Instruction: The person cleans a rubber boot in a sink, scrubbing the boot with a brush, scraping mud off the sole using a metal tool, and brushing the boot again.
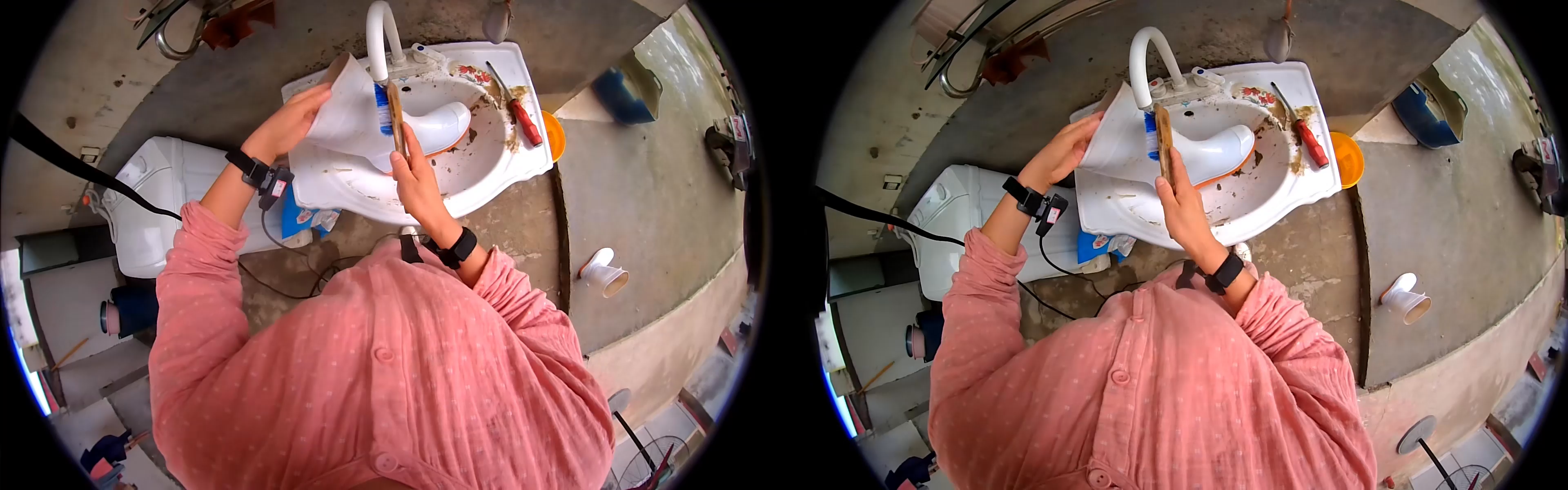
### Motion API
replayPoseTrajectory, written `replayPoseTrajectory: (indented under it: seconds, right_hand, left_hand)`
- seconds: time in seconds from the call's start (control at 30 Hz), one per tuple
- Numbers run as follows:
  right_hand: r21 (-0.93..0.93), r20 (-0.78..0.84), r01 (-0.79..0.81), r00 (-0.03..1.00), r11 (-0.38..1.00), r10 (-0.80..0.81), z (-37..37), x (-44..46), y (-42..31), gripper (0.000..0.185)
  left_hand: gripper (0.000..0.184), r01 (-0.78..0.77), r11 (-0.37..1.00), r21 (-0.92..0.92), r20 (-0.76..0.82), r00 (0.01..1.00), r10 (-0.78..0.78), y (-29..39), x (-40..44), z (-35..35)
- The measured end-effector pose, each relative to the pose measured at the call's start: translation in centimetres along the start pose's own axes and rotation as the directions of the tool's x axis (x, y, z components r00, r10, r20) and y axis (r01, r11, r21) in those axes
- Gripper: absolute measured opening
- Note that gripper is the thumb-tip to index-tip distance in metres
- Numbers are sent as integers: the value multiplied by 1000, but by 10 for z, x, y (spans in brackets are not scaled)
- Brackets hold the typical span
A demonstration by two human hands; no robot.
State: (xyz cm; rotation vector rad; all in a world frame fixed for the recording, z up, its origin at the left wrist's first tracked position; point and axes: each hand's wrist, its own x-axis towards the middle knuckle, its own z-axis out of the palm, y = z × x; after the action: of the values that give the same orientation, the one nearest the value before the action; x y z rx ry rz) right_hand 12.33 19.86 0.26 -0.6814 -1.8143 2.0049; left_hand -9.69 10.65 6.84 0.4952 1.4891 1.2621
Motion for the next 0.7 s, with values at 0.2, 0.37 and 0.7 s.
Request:
replayPoseTrajectory:
  seconds: [0.2, 0.37, 0.7]
  right_hand:
    - [-35, -27, 143, 989, 989, -144, 29, 8, -7, 62]
    - [-278, 18, 260, 964, 925, -265, 23, 21, 51, 65]
    - [-363, 173, 260, 962, 895, -210, -24, 28, 60, 64]
  left_hand:
    - [82, 71, 997, -37, 53, 996, -69, 7, 39, 39]
    - [82, 161, 949, -272, 111, 985, -135, -9, 33, 51]
    - [80, 111, 978, -177, -15, 993, -116, -31, 9, 69]
